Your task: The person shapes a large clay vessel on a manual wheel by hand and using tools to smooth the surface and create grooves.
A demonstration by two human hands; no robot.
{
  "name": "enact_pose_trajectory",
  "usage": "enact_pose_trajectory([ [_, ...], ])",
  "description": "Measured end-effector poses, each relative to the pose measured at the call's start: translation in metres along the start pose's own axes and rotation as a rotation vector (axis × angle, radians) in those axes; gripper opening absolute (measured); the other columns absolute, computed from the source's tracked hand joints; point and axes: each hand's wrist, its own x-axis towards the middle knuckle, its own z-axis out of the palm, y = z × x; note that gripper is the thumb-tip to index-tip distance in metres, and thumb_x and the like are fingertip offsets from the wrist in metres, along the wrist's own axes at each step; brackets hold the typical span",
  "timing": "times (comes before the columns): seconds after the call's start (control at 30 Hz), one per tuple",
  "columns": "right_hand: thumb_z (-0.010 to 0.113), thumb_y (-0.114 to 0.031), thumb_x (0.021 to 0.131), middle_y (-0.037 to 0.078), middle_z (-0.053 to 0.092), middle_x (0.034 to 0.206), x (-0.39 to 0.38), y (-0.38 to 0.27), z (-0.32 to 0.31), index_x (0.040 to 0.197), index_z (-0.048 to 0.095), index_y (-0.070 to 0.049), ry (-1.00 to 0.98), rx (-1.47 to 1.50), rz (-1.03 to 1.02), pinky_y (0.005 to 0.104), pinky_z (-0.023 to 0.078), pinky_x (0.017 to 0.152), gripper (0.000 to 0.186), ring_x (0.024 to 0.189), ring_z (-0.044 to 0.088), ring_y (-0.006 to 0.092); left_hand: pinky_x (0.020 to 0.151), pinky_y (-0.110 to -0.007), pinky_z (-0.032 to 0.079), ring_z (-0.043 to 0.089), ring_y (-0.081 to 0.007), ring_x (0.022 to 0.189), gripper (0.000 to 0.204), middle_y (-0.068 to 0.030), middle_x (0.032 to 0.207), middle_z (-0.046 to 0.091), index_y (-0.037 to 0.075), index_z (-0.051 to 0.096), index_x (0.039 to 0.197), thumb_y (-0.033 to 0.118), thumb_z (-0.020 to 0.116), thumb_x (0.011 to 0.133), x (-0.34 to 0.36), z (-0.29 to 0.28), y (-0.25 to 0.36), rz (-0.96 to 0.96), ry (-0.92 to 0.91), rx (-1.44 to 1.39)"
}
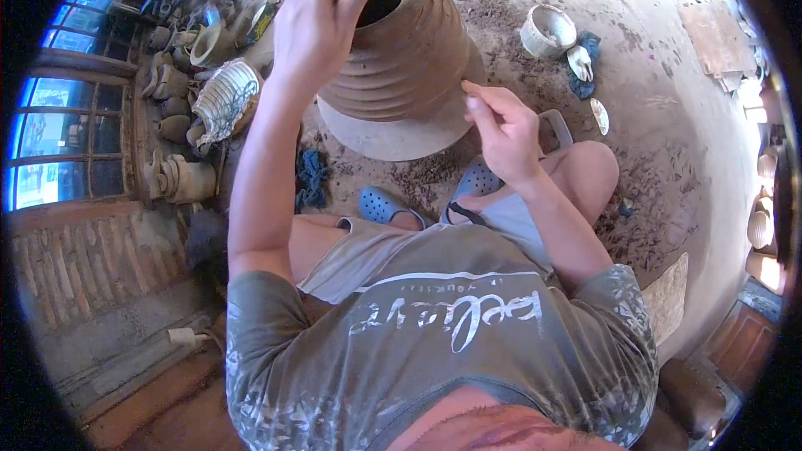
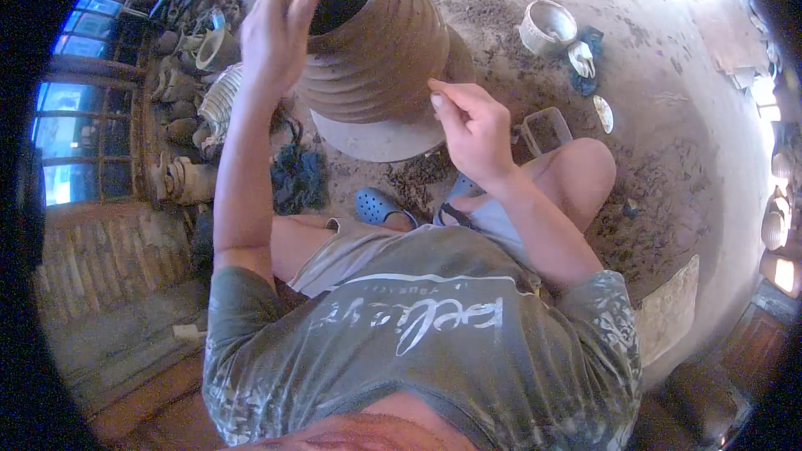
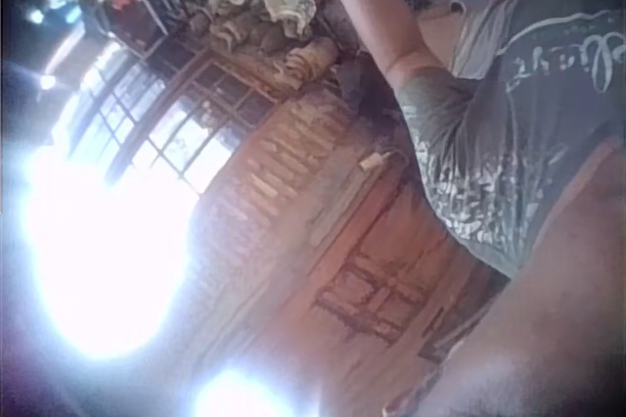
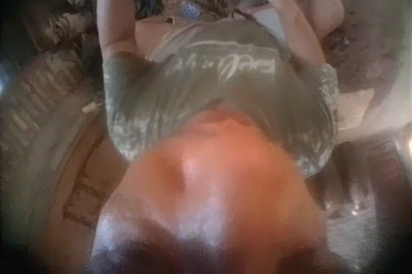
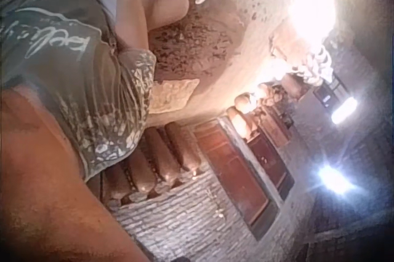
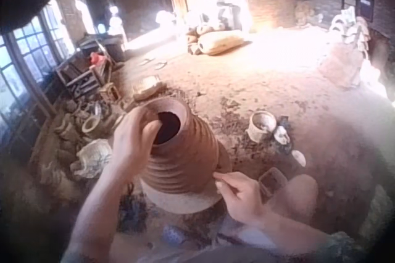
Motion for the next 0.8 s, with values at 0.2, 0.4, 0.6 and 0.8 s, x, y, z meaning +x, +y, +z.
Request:
enact_pose_trajectory([
  [0.2, 0.079, -0.009, 0.088, 0.018, 0.074, 0.092, 0.022, 0.013, 0.033, 0.101, 0.076, 0.002, 0.085, -0.092, -0.178, 0.0345, 0.056, 0.063, 0.017, 0.074, 0.074, 0.0243, 0.085, -0.052, 0.051, 0.066, -0.0480, 0.098, 0.043, -0.0262, 0.100, 0.070, 0.001, 0.063, 0.114, 0.042, 0.055, 0.105, 0.015, 0.022, -0.011, -0.110, -0.263, -0.044],
  [0.4, 0.079, -0.010, 0.084, 0.018, 0.072, 0.082, 0.037, 0.008, 0.044, 0.090, 0.076, 0.000, 0.035, -0.292, -0.322, 0.0394, 0.056, 0.065, 0.012, 0.073, 0.071, 0.0338, 0.080, -0.049, 0.051, 0.068, -0.0445, 0.094, 0.042, -0.0239, 0.094, 0.071, 0.000, 0.064, 0.114, 0.040, 0.057, 0.104, 0.014, 0.012, -0.010, -0.077, -0.347, -0.094],
  [0.6, 0.084, -0.015, 0.081, 0.017, 0.071, 0.079, 0.041, 0.009, 0.048, 0.083, 0.074, -0.002, 0.003, -0.299, -0.244, 0.0399, 0.056, 0.063, 0.017, 0.069, 0.070, 0.0320, 0.067, -0.047, 0.051, 0.067, -0.0418, 0.075, 0.031, -0.0244, 0.079, 0.067, -0.003, 0.064, 0.102, 0.028, 0.063, 0.101, 0.024, -0.005, 0.002, -0.089, -0.420, -0.239],
  [0.8, 0.092, -0.025, 0.074, 0.015, 0.071, 0.075, 0.057, 0.016, 0.036, 0.078, 0.073, -0.002, -0.028, -0.287, -0.177, 0.0368, 0.055, 0.060, 0.030, 0.062, 0.070, 0.0267, 0.071, -0.045, 0.051, 0.070, -0.0362, 0.078, 0.034, -0.0231, 0.083, 0.069, -0.002, 0.065, 0.110, 0.031, 0.063, 0.102, 0.028, -0.007, -0.009, -0.146, -0.552, -0.244],
])
